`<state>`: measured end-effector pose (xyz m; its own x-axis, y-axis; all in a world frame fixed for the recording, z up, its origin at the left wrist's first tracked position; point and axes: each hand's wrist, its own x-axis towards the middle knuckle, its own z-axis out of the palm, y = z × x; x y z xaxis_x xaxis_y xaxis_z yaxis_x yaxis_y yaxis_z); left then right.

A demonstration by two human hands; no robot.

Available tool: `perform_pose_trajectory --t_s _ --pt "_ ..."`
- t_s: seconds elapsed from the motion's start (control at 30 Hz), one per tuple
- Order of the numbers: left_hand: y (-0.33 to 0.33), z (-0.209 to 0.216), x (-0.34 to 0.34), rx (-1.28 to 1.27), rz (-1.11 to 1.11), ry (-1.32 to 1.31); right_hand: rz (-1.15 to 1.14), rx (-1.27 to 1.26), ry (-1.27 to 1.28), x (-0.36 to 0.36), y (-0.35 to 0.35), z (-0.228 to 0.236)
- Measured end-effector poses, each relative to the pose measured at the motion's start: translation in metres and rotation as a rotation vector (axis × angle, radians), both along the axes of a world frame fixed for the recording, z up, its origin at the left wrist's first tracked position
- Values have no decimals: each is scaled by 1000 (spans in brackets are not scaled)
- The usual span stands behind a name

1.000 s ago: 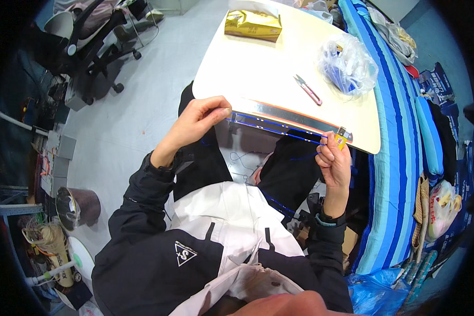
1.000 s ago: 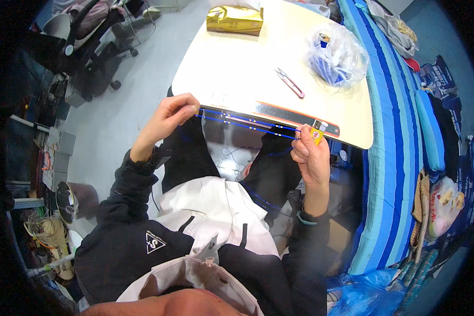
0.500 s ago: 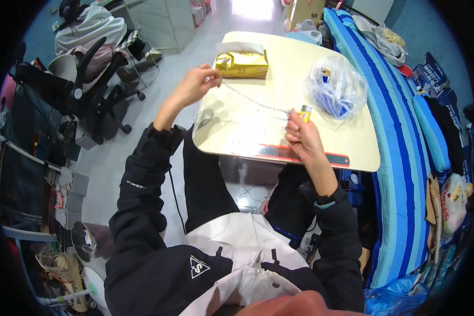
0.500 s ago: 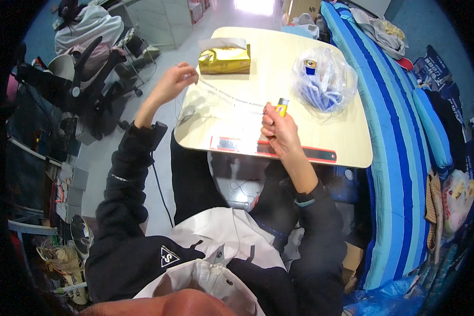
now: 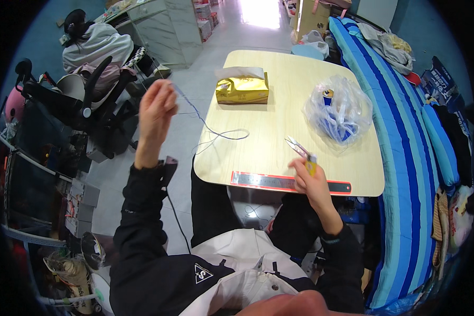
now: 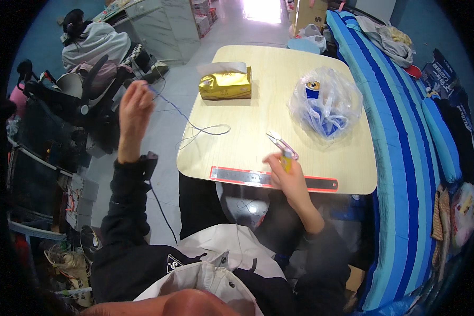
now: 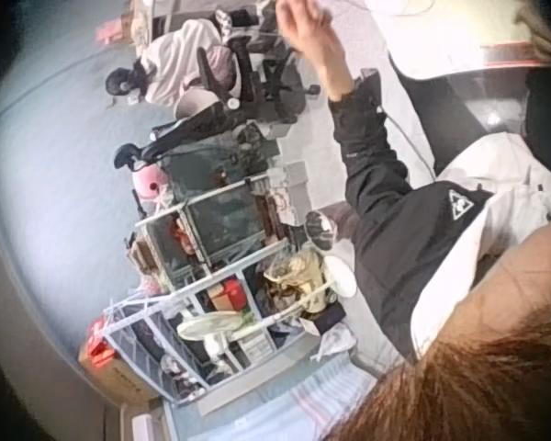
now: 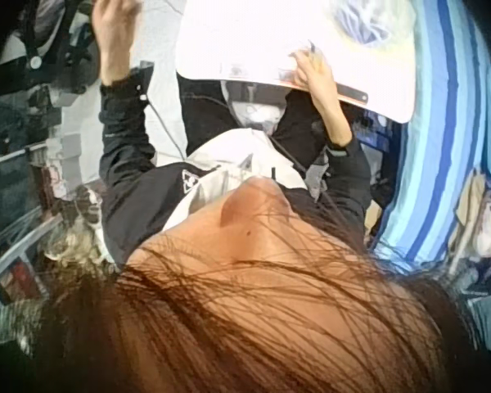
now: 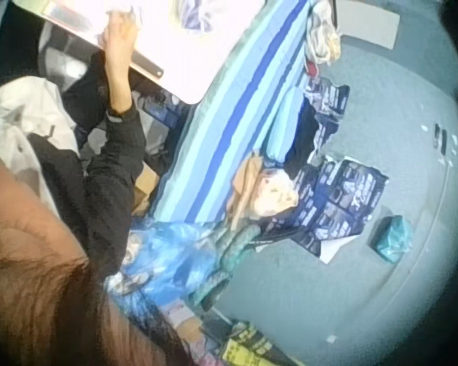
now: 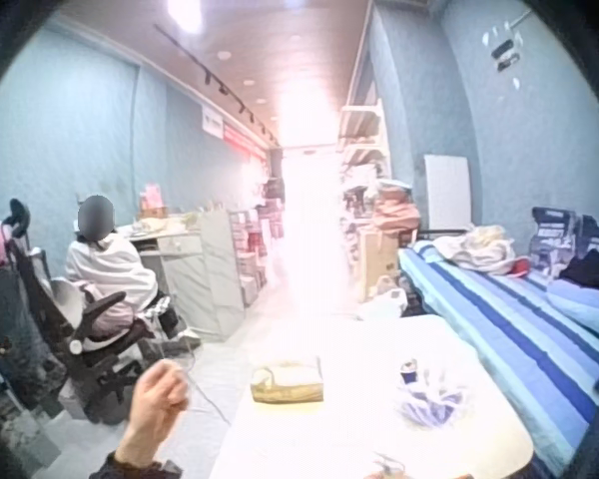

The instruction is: The person measures a blue LED string against a ruler on a table, then uses a lighter to heat and seal the wire ends. They repeatedly measure, cut, and seal segments of the LED string, placing finished pieces on the table.

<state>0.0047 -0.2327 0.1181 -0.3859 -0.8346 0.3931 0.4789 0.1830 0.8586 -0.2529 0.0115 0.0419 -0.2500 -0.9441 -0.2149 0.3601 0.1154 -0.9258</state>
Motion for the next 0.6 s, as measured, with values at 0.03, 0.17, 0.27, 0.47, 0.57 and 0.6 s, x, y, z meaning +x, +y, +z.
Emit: perform_pose_trajectory --t_s 0.03,0.17,0.27,0.47,0.57,0.6 --pt "6 7 14 -12 42 36 -23 -2 -11 -4 13 -1" --pt "33 43 79 -116 -23 18 -177 5 5 -35 62 -1" --pt "67 84 124 -185 82 -77 -179 -43 72 -64 88 3" --pt "106 218 167 -416 216 -338 -151 -87 136 -100 113 14" --pt "71 235 135 -295 619 -519 -146 -81 135 -107 111 17" --pt "55 240 117 -285 420 -585 -124 -108 100 -106 110 17"
